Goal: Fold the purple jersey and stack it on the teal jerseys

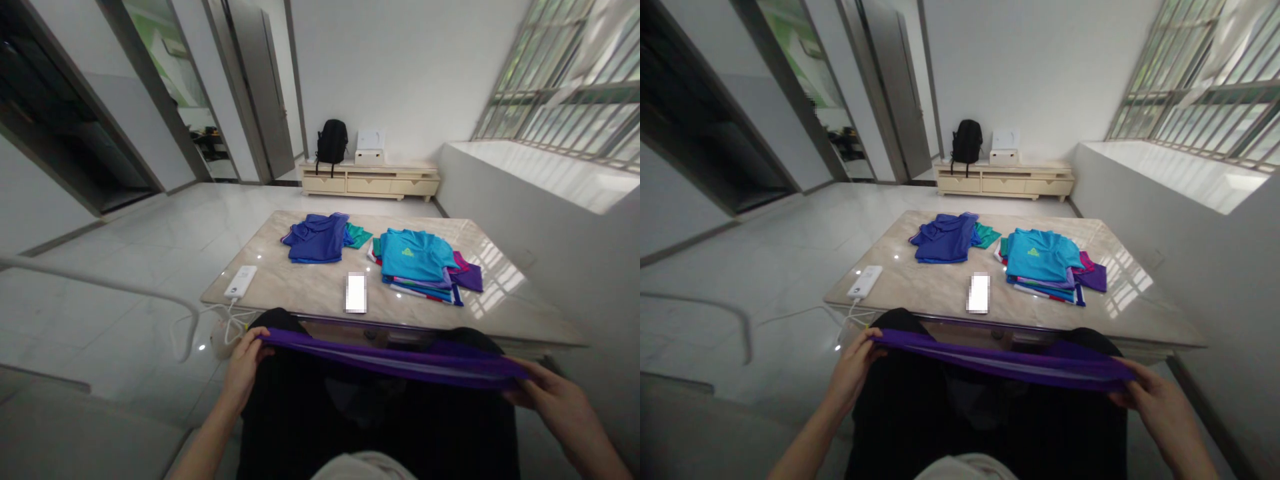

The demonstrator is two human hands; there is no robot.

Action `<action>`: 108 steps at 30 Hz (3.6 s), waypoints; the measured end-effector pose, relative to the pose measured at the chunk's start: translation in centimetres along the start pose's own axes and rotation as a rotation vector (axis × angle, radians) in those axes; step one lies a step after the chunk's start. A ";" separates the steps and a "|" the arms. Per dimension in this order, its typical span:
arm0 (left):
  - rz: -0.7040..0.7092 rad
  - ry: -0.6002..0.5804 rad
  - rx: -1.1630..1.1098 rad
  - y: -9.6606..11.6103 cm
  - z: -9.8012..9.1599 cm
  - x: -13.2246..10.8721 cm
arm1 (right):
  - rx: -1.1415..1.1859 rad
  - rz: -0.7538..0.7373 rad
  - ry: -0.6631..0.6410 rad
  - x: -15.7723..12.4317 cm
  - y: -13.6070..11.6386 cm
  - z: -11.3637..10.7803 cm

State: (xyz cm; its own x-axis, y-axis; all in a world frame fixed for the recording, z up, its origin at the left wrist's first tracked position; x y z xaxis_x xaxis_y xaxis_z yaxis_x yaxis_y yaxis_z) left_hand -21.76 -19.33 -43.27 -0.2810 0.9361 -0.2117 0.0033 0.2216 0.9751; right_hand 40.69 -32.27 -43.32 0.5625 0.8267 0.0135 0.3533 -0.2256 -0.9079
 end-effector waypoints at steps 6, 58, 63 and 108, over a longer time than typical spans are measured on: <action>0.197 -0.022 -0.191 3.7 2.5 -2.2 | -0.024 -0.020 0.030 -0.8 -3.2 -0.4; 0.263 -0.880 0.594 2.7 19.8 -15.4 | 0.196 -0.321 -0.756 -12.0 -14.8 17.7; 0.231 -0.930 0.593 2.7 19.7 -15.0 | 0.174 -0.401 -0.776 -11.9 -15.1 17.9; 0.336 -0.651 0.650 -0.7 20.0 -11.6 | 0.152 -0.501 -0.481 -9.9 -11.4 19.0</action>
State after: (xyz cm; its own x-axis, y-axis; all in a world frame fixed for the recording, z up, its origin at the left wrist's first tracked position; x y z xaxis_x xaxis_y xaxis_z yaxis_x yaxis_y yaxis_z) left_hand 0.66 -24.88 -42.79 0.4156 0.9023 -0.1144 0.5694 -0.1600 0.8064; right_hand 16.93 -28.14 -41.08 -0.0450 0.9559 0.2903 0.3554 0.2869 -0.8896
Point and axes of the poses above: each hand's wrist, its own x-axis towards the middle knuckle, its own z-axis out of the palm, y = z × x, the point moved 7 cm from there along x, towards the middle knuckle, and after that the axes turned 8 degrees about -z, right-handed, at the moved point
